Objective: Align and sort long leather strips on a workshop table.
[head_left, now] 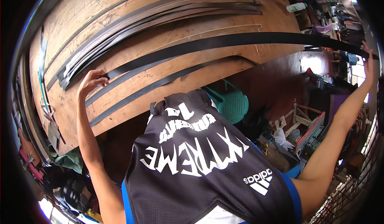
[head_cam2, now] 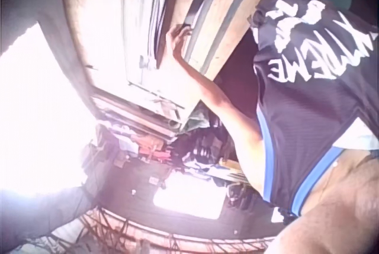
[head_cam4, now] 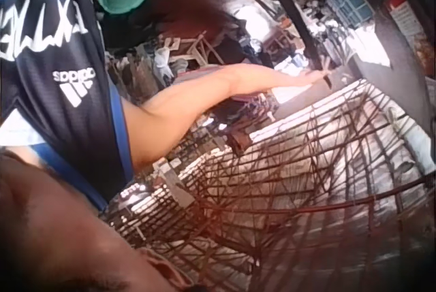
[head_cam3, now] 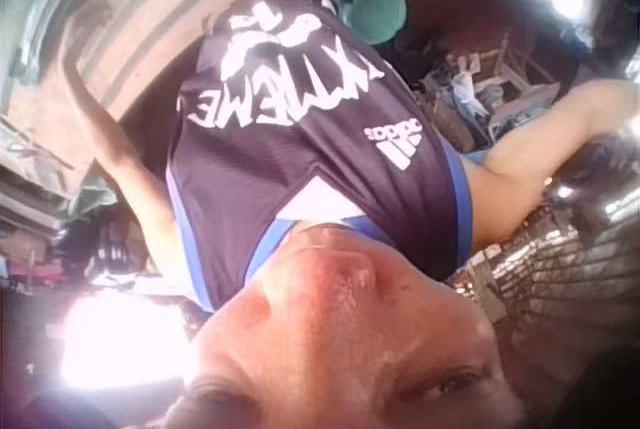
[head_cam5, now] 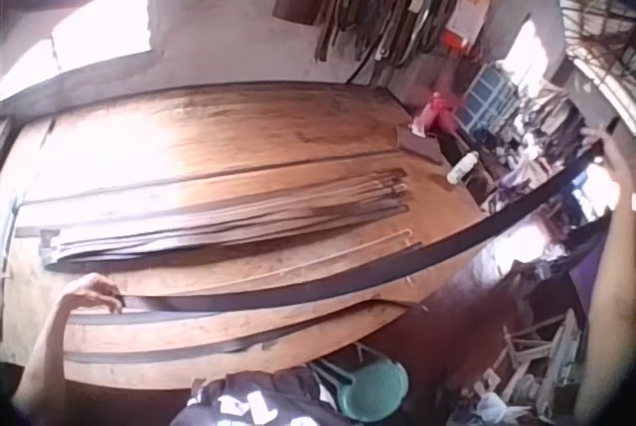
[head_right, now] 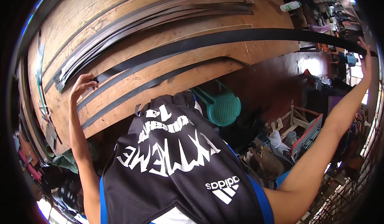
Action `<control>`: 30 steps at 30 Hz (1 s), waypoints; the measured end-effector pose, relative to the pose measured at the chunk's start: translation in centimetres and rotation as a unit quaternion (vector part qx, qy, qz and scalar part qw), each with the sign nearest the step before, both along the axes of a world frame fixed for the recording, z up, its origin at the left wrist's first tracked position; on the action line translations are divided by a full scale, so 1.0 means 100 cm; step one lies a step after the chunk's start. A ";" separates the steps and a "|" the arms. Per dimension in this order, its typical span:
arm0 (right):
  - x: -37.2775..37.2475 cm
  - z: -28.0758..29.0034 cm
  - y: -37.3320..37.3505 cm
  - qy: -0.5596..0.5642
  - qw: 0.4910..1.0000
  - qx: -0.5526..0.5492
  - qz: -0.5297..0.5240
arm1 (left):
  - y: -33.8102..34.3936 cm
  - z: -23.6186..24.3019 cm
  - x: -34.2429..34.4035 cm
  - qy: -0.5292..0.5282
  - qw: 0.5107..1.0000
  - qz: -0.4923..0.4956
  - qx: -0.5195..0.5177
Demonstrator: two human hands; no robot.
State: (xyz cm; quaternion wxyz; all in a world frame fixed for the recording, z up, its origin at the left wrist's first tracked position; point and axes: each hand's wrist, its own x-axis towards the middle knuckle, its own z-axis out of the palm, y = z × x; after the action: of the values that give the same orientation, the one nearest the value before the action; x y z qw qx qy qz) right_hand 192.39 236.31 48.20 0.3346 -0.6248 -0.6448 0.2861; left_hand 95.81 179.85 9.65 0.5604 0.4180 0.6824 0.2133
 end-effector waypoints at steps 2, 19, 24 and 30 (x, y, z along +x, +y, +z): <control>-0.042 0.006 -0.031 -0.018 1.000 0.005 0.007 | -0.024 -0.044 -0.031 -0.009 1.000 -0.003 0.011; -0.199 -0.015 -0.087 0.054 0.998 0.026 0.031 | -0.098 -0.127 -0.064 0.069 0.997 0.031 -0.005; -0.197 0.000 -0.099 0.051 0.996 0.075 0.026 | -0.091 -0.122 -0.049 0.085 0.996 0.019 -0.008; -0.151 0.033 -0.075 0.063 0.993 0.098 0.036 | -0.086 -0.144 -0.050 0.064 0.998 0.026 0.001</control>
State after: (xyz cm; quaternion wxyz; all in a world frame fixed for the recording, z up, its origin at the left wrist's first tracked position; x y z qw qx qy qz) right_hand 177.34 228.84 51.53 0.4239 -0.5462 -0.6692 0.2724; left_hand 90.84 171.28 -4.79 0.5093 0.4140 0.7271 0.2012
